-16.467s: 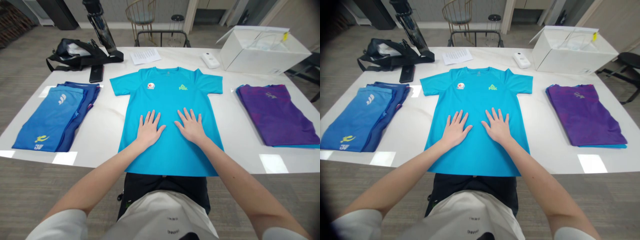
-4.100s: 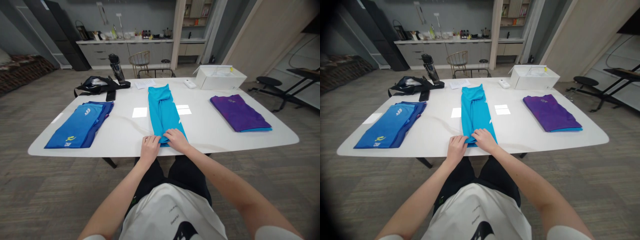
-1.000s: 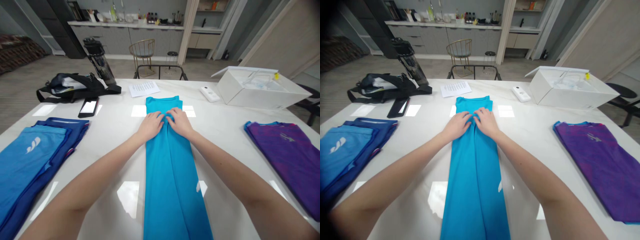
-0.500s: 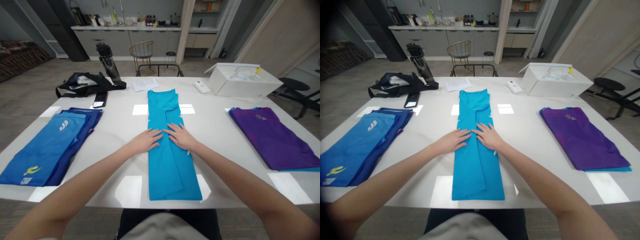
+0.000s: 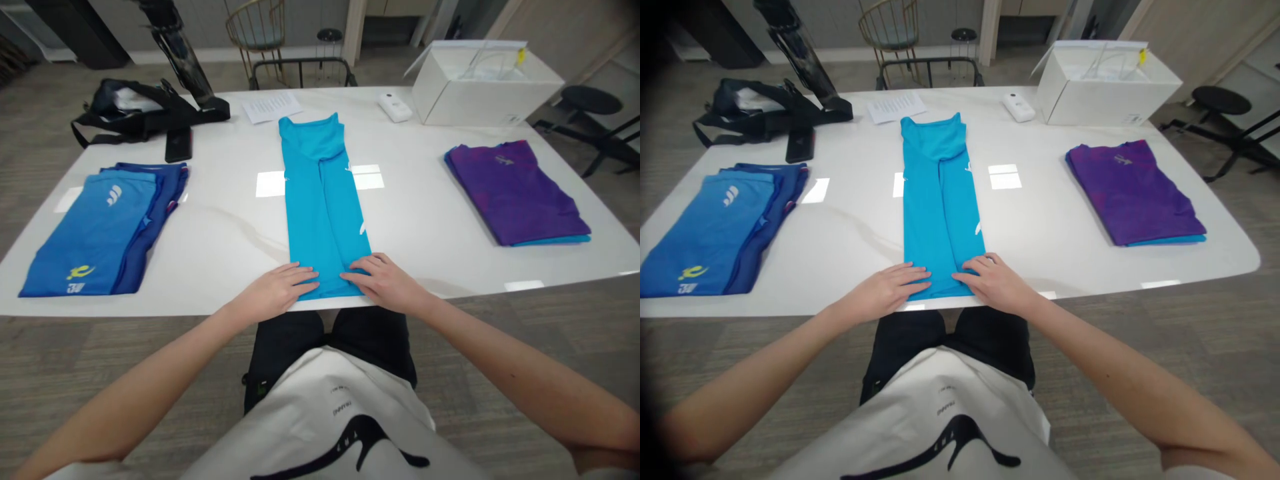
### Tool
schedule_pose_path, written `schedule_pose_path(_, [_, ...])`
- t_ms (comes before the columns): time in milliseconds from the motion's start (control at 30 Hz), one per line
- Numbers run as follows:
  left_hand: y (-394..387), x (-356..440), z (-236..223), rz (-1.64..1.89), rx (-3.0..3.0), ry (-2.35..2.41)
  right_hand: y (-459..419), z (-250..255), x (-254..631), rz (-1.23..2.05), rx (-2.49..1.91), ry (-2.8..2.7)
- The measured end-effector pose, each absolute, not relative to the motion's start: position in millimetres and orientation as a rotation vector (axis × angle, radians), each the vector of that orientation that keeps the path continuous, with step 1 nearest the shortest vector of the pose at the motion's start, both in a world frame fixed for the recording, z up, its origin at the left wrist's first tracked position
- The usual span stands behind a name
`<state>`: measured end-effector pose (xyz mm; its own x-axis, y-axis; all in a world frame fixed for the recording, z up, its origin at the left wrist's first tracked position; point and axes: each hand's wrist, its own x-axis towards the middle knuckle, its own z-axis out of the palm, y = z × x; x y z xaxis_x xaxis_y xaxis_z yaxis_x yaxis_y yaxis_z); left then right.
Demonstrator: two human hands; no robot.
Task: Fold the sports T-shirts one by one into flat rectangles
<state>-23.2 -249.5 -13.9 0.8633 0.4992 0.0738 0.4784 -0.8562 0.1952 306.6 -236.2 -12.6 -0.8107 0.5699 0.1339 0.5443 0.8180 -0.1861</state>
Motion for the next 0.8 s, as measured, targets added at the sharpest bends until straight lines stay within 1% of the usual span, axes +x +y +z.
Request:
schedule_pose_path(200, [-257.4,-52.3,-10.3,0.183,2.891,0.727,-238.4,-5.6,348.9,0.114,-0.872,-2.9])
schedule_pose_path(367, [-249.4,-51.3,-14.0,0.237,2.866,0.619,-230.0,-0.3,352.3,0.03,-0.763,-3.002])
schedule_pose_path(433, [-244.9,-46.7,-15.9,0.281,2.834,0.606,-227.1,-1.3,349.0,0.045,-0.717,-3.014])
schedule_pose_path(533, [-237.3,-39.3,-12.7,0.403,2.747,0.672,-220.5,-1.5,345.2,0.208,-0.778,-2.903])
schedule_pose_path(700, [-206.7,-28.8,14.9,0.673,2.406,0.867,-186.5,19.4,337.2,0.691,-1.005,-2.434])
schedule_pose_path(800, [-166.0,-20.9,37.4,0.866,2.173,1.001,-145.0,40.6,324.5,0.792,-1.08,-2.2])
